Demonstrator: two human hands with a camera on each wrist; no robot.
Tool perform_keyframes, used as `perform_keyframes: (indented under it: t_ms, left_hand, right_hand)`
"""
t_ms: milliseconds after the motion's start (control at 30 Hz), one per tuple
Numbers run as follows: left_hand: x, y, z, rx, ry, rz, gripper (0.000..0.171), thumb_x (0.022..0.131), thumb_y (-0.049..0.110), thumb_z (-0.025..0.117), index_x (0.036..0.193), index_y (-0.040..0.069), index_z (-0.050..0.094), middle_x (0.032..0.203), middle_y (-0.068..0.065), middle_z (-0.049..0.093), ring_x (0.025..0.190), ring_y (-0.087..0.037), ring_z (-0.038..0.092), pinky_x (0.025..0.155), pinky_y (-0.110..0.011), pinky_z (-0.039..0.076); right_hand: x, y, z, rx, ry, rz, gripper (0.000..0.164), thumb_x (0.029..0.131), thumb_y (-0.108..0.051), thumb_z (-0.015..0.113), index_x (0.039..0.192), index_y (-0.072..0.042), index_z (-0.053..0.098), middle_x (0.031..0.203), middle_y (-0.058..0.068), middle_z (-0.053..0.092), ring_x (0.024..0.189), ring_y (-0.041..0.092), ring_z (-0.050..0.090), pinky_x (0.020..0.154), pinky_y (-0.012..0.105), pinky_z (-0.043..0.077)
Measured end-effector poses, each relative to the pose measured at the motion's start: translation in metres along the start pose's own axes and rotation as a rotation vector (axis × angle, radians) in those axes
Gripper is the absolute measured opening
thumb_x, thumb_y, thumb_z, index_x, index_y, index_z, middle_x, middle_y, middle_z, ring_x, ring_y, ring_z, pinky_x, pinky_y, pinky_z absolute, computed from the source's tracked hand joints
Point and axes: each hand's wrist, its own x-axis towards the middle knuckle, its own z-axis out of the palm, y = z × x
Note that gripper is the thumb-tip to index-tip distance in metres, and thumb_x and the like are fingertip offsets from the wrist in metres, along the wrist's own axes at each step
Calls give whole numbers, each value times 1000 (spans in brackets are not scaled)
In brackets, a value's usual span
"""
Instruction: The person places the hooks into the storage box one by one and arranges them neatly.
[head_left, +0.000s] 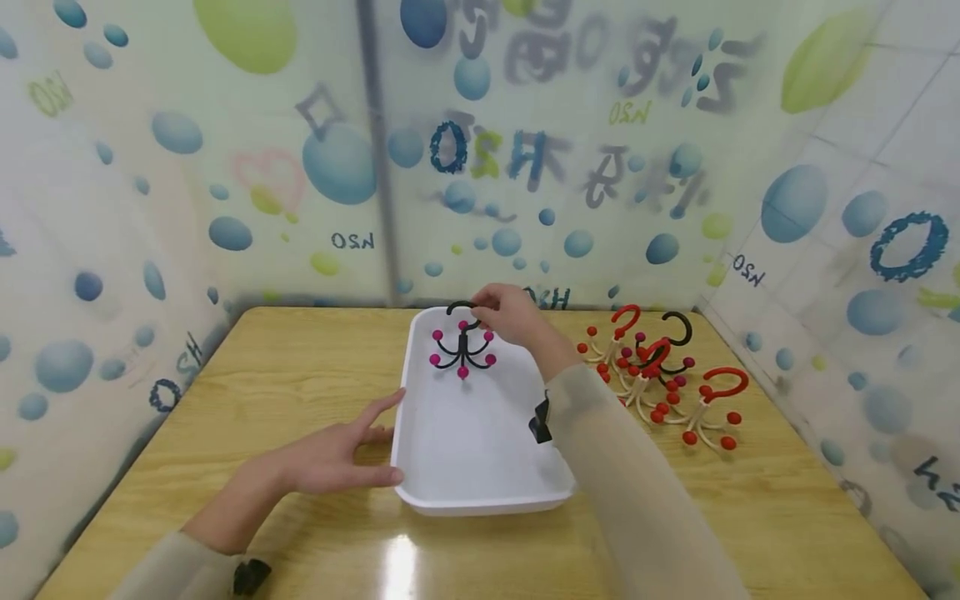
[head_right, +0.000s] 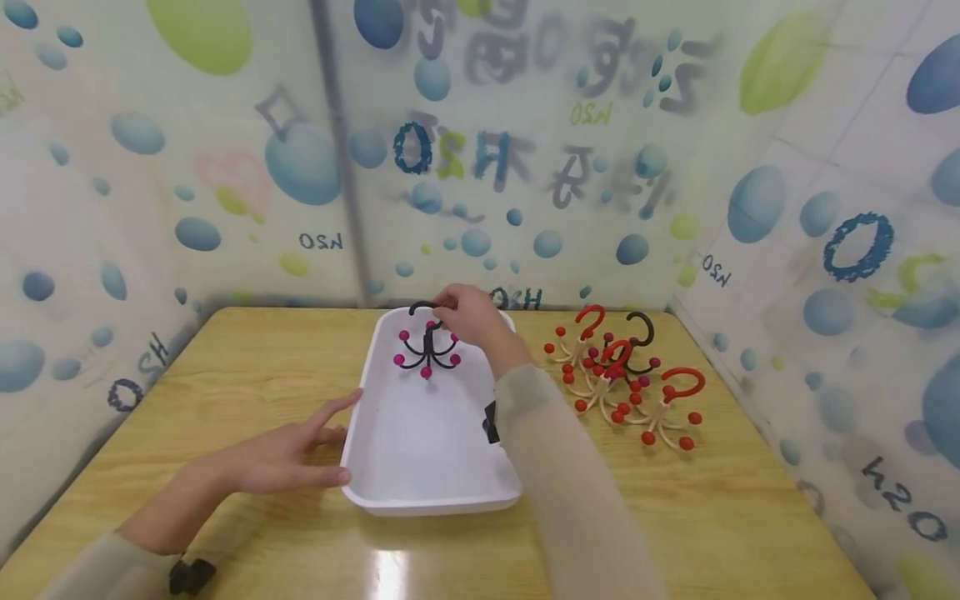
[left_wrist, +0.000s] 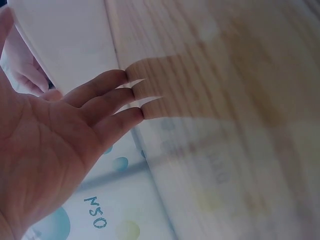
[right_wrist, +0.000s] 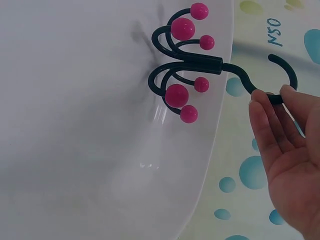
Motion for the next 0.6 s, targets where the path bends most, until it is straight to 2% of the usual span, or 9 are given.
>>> perform_keyframes:
  t_ms: [300, 600]
  left_hand:
    - [2, 1, 1, -14, -16, -10, 111, 97, 62, 77, 177, 34, 5, 163, -20, 58, 153, -49, 51, 124, -73, 38]
    - [1, -1, 0, -1, -14, -25, 111, 98, 62, 77, 177, 33, 5, 164, -18, 57, 153, -49, 51, 124, -73, 37]
  right_hand:
    - [4, 2, 10, 11, 8, 14, 28, 114, -21, 63, 139, -9, 68, 130, 13, 75, 109, 25, 74, 104, 44, 61]
    - [5, -1, 14, 11, 16, -2, 28, 114, -18, 63, 139, -10, 69, 127, 9, 73, 107, 25, 74, 99, 41, 63]
